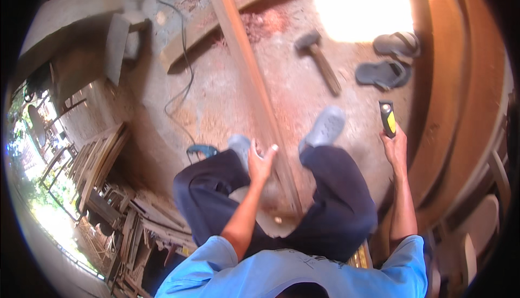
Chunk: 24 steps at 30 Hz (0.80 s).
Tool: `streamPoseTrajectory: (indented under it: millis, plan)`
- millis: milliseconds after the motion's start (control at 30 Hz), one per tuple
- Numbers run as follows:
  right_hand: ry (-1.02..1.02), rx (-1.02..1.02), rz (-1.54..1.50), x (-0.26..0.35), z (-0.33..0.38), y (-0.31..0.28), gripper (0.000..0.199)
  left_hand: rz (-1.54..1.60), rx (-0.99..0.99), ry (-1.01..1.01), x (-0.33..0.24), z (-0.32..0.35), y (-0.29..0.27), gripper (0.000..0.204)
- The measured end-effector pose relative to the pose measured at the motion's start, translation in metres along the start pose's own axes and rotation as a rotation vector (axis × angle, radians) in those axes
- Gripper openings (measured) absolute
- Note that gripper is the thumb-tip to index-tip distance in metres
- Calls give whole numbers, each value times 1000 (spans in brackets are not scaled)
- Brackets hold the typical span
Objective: The person uses a power drill to fasten screws into a wooden frame, then switches to a hammer and chisel to adjust joints. The person sits on the floor during the task and works on the frame laid out on the ground.
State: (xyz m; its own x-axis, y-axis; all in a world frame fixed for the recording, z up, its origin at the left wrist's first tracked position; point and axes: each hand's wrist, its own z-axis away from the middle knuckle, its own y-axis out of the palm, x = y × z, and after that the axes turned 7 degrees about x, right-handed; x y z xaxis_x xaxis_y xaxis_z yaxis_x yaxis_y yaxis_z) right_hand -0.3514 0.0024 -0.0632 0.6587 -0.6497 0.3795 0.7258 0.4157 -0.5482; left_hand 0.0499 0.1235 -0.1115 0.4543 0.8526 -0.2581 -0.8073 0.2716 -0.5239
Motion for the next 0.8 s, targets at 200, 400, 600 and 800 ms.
streamPoseTrajectory:
  millis: [200, 400, 600, 800]
  plan:
    - [164, -39, -299, -38, -80, 108, 11, 188, -32, 265, 9, -87, 44, 77]
    - [137, -31, -479, -57, -79, 151, 10, 371, 50, 251, -23, -91, 26, 73]
    - [1, -84, -291, -59, -92, 156, 15, 494, 25, 651, -83, -157, -11, 74]
    - [-157, -167, -232, -22, -129, 169, 18, 474, -1, 573, -105, -160, -19, 83]
